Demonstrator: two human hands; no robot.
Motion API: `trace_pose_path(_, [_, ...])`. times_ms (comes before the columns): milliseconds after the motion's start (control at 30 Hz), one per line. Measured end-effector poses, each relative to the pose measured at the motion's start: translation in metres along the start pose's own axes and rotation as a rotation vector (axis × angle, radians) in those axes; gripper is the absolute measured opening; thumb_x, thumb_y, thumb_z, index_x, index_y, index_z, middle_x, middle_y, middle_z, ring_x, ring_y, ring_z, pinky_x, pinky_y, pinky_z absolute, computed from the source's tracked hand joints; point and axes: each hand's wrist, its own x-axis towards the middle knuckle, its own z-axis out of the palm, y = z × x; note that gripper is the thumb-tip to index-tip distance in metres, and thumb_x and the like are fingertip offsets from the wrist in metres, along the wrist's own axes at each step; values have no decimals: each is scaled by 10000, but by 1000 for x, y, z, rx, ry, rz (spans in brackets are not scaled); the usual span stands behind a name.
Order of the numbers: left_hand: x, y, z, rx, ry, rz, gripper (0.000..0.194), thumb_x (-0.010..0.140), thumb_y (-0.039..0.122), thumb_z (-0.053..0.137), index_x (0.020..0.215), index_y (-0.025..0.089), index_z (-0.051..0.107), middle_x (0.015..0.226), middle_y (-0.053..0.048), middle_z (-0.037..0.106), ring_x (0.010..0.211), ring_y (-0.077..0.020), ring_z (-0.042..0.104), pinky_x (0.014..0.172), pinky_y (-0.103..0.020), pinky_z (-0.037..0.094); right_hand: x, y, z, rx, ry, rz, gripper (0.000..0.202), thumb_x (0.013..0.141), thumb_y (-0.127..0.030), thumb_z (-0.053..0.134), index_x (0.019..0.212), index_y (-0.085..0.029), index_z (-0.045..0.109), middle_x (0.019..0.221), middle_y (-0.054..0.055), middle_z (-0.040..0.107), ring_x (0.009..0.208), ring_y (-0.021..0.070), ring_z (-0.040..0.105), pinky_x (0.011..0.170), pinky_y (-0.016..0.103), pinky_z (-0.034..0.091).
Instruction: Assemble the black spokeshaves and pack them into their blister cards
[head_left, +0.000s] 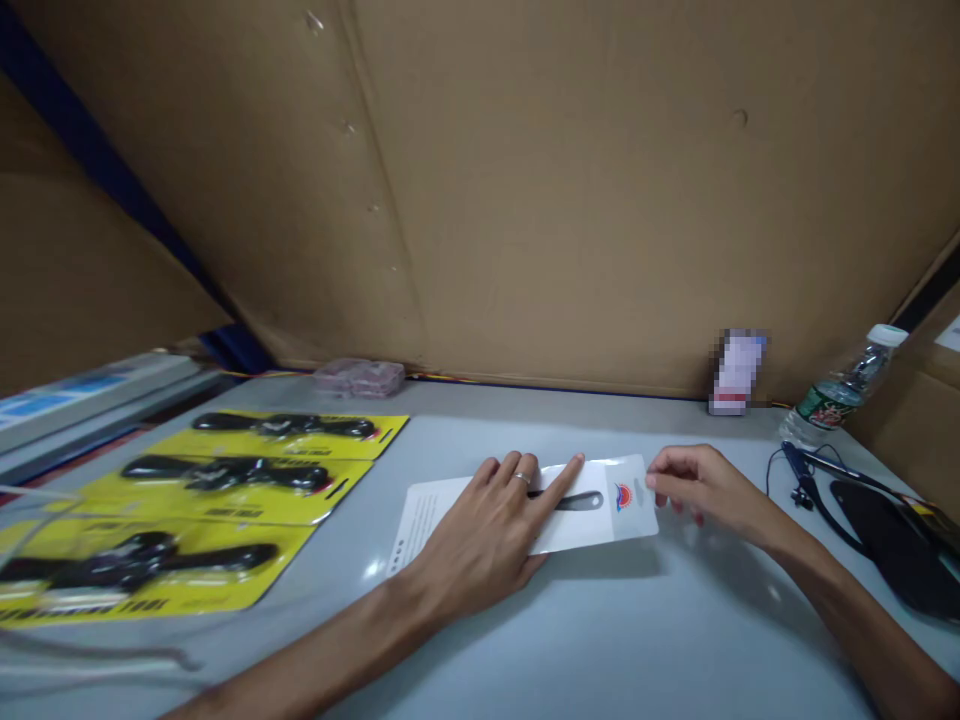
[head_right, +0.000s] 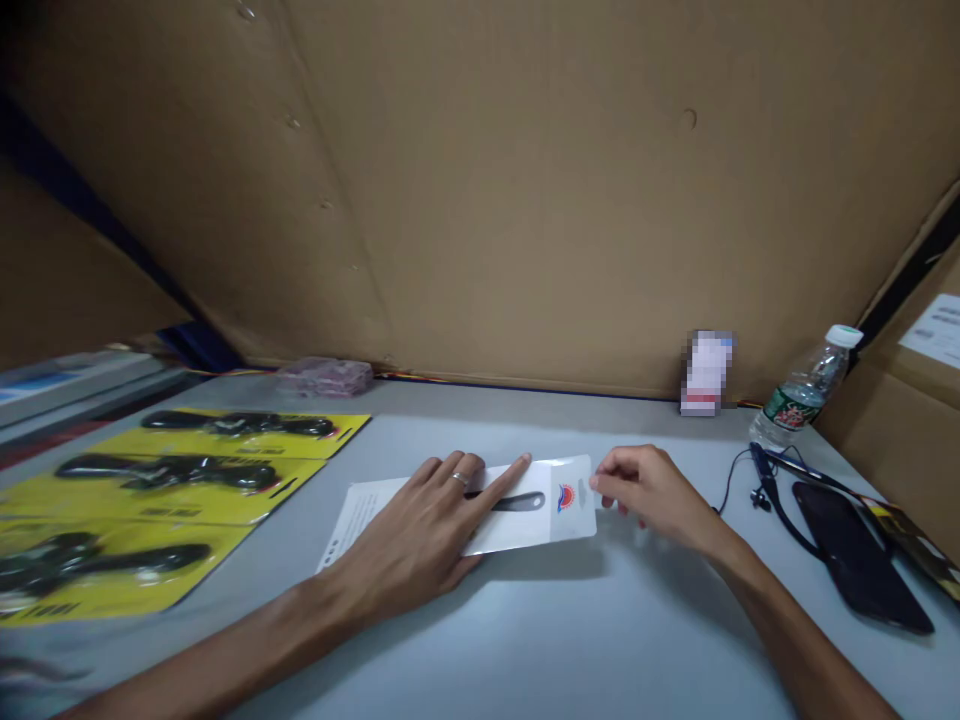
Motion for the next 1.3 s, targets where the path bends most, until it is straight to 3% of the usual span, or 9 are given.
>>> trace_pose_path(100, [1,-3,8,8,16,8,970,797,269,678,1613,177,162,1165,-173,571,1051,-334,501,904,-472,447,2,11,3,136,-104,32,249,817,-440,642,791,-192,634,694,9,604,562,122,498,422,221,375])
trace_pose_path(267, [1,-6,14,20,40,28,918,834,327,679,1598,142,206,1153,-176,580,1025,-333,509,878,-453,442,6,16,14,159,-112,71,280,831,-457,654,759,-190,607,666,0,585,513,104,466,387,212,322])
trace_pose_path(433, [0,-8,17,12,115,48,828,932,617,544,1553,122,313,1095,-158,599,969,-316,525,831,-431,437,6,17,21,83,-100,49,312,898,-418,581,680,-208,505,612,-17,569,477,91,437,446,234,307])
trace_pose_path(600, [-1,-5,18,25,162,48,862,908,685,542,1506,83,392,1070,-158,608,948,-318,528,816,-433,423,2,13,28,-242,73,-112,308,939,-316,511,652,-206,485,579,-36,490,548,109,414,536,265,295])
trace_pose_path(700, [-2,-1,18,30,155,22,831,920,654,548,1511,89,400,1070,-162,610,957,-325,525,822,-439,415,-2,11,33,-336,205,-134,123,928,-279,542,923,-193,630,678,-16,603,596,133,495,593,285,373])
trace_pose_path(800, [-4,3,18,36,132,-6,817,934,647,522,1521,91,398,1077,-174,613,986,-339,516,825,-444,415,-7,11,39,-388,288,-184,218,939,-269,525,1090,-194,663,867,42,682,695,168,587,660,322,443])
trace_pose_path(967, [-4,6,17,43,76,-45,832,950,665,469,1543,90,371,1104,-194,615,1019,-352,508,830,-451,420,-13,7,48,-359,358,-230,265,957,-291,491,1116,-208,687,923,65,676,769,198,616,650,333,469])
trace_pose_path(1133, [-4,7,15,30,66,-45,802,951,616,516,1544,97,371,1128,-199,608,1026,-355,512,839,-458,420,-11,4,44,-140,366,-108,188,906,-305,560,921,-211,722,867,47,695,767,196,628,605,298,468])
trace_pose_path(1300, [-3,8,16,17,63,-83,829,940,654,508,1543,102,373,1117,-194,613,1049,-361,509,858,-461,418,-11,5,44,-172,345,-137,248,907,-279,542,1028,-216,749,952,61,700,839,207,628,620,301,461])
